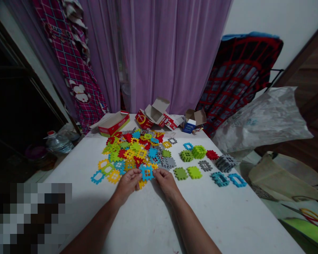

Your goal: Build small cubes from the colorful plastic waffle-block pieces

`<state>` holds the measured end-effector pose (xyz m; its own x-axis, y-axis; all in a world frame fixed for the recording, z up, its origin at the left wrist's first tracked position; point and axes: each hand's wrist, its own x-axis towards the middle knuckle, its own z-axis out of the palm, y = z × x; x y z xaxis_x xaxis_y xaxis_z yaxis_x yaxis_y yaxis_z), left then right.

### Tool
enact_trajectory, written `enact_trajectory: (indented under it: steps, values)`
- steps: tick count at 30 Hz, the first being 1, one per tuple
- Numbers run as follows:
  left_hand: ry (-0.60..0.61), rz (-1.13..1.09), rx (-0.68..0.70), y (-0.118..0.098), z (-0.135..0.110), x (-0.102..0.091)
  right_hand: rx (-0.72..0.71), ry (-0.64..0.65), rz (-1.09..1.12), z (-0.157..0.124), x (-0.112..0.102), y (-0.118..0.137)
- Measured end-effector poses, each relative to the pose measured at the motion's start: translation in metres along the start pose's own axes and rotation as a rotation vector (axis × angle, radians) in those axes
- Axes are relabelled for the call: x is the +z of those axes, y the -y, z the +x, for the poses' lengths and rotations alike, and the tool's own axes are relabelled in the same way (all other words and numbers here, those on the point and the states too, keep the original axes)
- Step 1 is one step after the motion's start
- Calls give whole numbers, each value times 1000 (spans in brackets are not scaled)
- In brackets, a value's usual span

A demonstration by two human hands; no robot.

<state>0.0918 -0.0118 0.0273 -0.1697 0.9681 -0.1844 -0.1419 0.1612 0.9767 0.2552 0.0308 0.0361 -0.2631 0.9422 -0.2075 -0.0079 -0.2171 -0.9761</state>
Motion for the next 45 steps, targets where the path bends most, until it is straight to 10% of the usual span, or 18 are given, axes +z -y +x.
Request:
enact_trajectory:
  steps: [16,30,34,41,45]
  values:
    - [-72,-72,-67,-10,-3,1,-521,-323,-669,-19,18,-15]
    - [47,-2,-32,-10,-5,1,-515,-419,-713,-17,13,-20]
    - [69,47,-36,-8,-6,-1,-485,-595,-602,-22,-37,-16]
    - [82,113,-24,-1,-3,-2,-214,-1132,-606,-52,-201,-18]
    - [80,134,-23,-2,-4,-2,-28,-1193,-752,-63,-268,-26]
